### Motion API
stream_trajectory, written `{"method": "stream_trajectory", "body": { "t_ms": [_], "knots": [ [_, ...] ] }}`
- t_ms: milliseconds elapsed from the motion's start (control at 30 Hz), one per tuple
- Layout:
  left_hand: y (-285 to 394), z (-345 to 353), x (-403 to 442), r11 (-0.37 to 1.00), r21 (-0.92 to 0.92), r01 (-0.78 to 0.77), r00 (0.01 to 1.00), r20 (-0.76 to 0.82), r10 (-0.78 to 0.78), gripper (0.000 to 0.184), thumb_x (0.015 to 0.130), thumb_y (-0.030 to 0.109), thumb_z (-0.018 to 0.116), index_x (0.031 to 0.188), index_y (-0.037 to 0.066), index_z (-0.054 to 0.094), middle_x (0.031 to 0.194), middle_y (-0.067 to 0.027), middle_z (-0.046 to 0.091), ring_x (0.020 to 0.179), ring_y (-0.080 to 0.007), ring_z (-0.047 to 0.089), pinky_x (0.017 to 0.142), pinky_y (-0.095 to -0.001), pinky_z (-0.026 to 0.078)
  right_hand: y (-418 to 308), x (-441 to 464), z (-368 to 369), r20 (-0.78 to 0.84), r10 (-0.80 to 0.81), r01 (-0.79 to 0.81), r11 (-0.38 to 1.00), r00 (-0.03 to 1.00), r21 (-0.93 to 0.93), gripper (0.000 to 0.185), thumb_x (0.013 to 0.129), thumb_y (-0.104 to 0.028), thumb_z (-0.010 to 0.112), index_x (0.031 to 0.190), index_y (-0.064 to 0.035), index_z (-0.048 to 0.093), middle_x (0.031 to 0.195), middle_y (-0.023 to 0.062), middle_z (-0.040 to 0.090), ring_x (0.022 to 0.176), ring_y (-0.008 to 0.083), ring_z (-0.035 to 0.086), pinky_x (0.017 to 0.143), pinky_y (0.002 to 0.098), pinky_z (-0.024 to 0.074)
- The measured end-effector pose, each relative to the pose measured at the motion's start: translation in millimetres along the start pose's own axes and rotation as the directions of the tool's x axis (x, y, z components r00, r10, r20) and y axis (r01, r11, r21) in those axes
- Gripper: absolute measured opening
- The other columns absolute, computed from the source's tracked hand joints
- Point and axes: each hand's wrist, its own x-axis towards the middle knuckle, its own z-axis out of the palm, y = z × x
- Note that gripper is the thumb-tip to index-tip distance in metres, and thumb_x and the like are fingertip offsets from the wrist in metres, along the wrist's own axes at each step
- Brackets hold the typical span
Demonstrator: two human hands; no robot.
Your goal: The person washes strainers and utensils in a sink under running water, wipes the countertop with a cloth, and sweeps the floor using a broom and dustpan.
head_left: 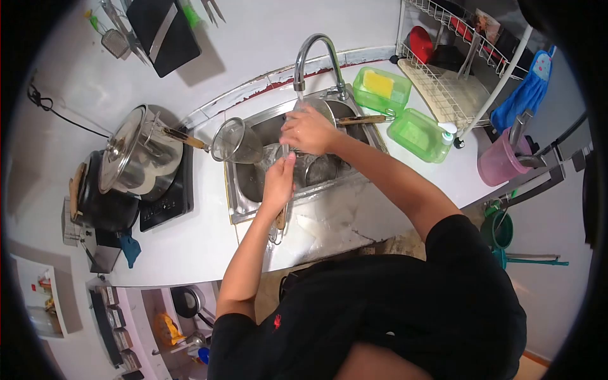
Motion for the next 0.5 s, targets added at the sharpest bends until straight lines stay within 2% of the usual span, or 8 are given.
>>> {"method": "stream_trajectory", "body": {
  "t_ms": [67, 167, 233, 267, 300, 333, 433, 500],
  "knots": [
    [2, 0, -1, 0.982, 0.162, -0.094, 0.995, -0.028, 0.100, 0.044, 0.089, 0.039, 0.042, 0.071, -0.001, 0.046, 0.046, -0.0095, 0.046, 0.039, -0.0197, 0.046, 0.040, -0.0325, 0.036, -5, -1, -24, -0.002, -0.030, 0.030, 0.993, 1.000, -0.114, 0.028, 0.080, -0.034, 0.049, 0.091, -0.0123, 0.063, 0.084, 0.0089, 0.059, 0.088, 0.0277, 0.054, 0.081, 0.0411, 0.0413],
    [0, 1, -5, 0.935, 0.283, -0.213, 0.969, -0.058, 0.239, 0.042, 0.089, 0.035, 0.044, 0.070, -0.003, 0.045, 0.049, -0.0145, 0.048, 0.041, -0.0251, 0.048, 0.043, -0.0362, 0.037, 17, 12, -41, 0.084, 0.554, -0.559, 0.828, 0.828, 0.047, 0.029, 0.078, -0.036, 0.050, 0.086, -0.0121, 0.063, 0.084, 0.0099, 0.060, 0.086, 0.0270, 0.055, 0.079, 0.0371, 0.0428],
    [-1, 0, -5, 0.928, 0.287, -0.238, 0.956, -0.098, 0.275, 0.042, 0.089, 0.034, 0.045, 0.069, -0.003, 0.044, 0.049, -0.0153, 0.048, 0.042, -0.0256, 0.048, 0.044, -0.0368, 0.037, 45, 9, -30, 0.331, 0.659, -0.643, 0.306, 0.675, 0.702, 0.035, 0.083, -0.039, 0.045, 0.092, -0.0091, 0.061, 0.092, 0.0087, 0.060, 0.087, 0.0231, 0.055, 0.079, 0.0335, 0.0435],
    [1, -2, -4, 0.937, 0.266, -0.227, 0.954, -0.131, 0.268, 0.041, 0.089, 0.034, 0.045, 0.069, -0.002, 0.044, 0.048, -0.0146, 0.047, 0.041, -0.0244, 0.048, 0.044, -0.0363, 0.037, 51, 3, -22, 0.443, 0.620, -0.496, -0.099, 0.647, 0.863, 0.039, 0.084, -0.041, 0.044, 0.096, -0.0075, 0.060, 0.096, 0.0088, 0.060, 0.088, 0.0219, 0.055, 0.079, 0.0328, 0.0434],
    [2, -2, -2, 0.946, 0.241, -0.217, 0.951, -0.166, 0.261, 0.041, 0.089, 0.034, 0.045, 0.068, -0.002, 0.043, 0.047, -0.0140, 0.046, 0.041, -0.0232, 0.048, 0.043, -0.0358, 0.037, 53, 1, -17, 0.535, 0.538, -0.271, -0.494, 0.651, 0.826, 0.043, 0.085, -0.043, 0.042, 0.100, -0.0058, 0.058, 0.099, 0.0089, 0.059, 0.089, 0.0207, 0.055, 0.080, 0.0320, 0.0434],
    [4, -4, 2, 0.963, 0.199, -0.184, 0.962, -0.166, 0.218, 0.042, 0.089, 0.034, 0.044, 0.067, -0.001, 0.043, 0.047, -0.0125, 0.045, 0.040, -0.0215, 0.048, 0.042, -0.0348, 0.037, 33, -1, -14, 0.516, 0.615, -0.134, -0.557, 0.597, 0.819, 0.052, 0.088, -0.046, 0.035, 0.110, -0.0013, 0.052, 0.104, 0.0097, 0.057, 0.092, 0.0198, 0.054, 0.081, 0.0320, 0.0428],
    [7, -12, 18, 0.998, 0.029, -0.048, 0.991, -0.127, 0.051, 0.043, 0.089, 0.037, 0.043, 0.065, 0.002, 0.042, 0.045, -0.0078, 0.043, 0.038, -0.0166, 0.045, 0.039, -0.0316, 0.036, 29, -17, 18, 0.481, 0.709, -0.141, -0.484, 0.515, 0.864, 0.054, 0.089, -0.046, 0.032, 0.115, -0.0021, 0.048, 0.107, 0.0119, 0.056, 0.096, 0.0203, 0.054, 0.084, 0.0322, 0.0416],
    [-6, -18, 29, 0.988, -0.118, 0.104, 0.994, -0.026, -0.107, 0.043, 0.089, 0.040, 0.042, 0.065, 0.005, 0.042, 0.045, -0.0043, 0.041, 0.037, -0.0136, 0.042, 0.038, -0.0293, 0.036, 27, -17, 23, 0.363, 0.801, -0.571, -0.034, 0.475, 0.821, 0.048, 0.087, -0.040, 0.037, 0.110, -0.0008, 0.052, 0.103, 0.0119, 0.058, 0.094, 0.0230, 0.055, 0.084, 0.0336, 0.0421]
  ]
}}
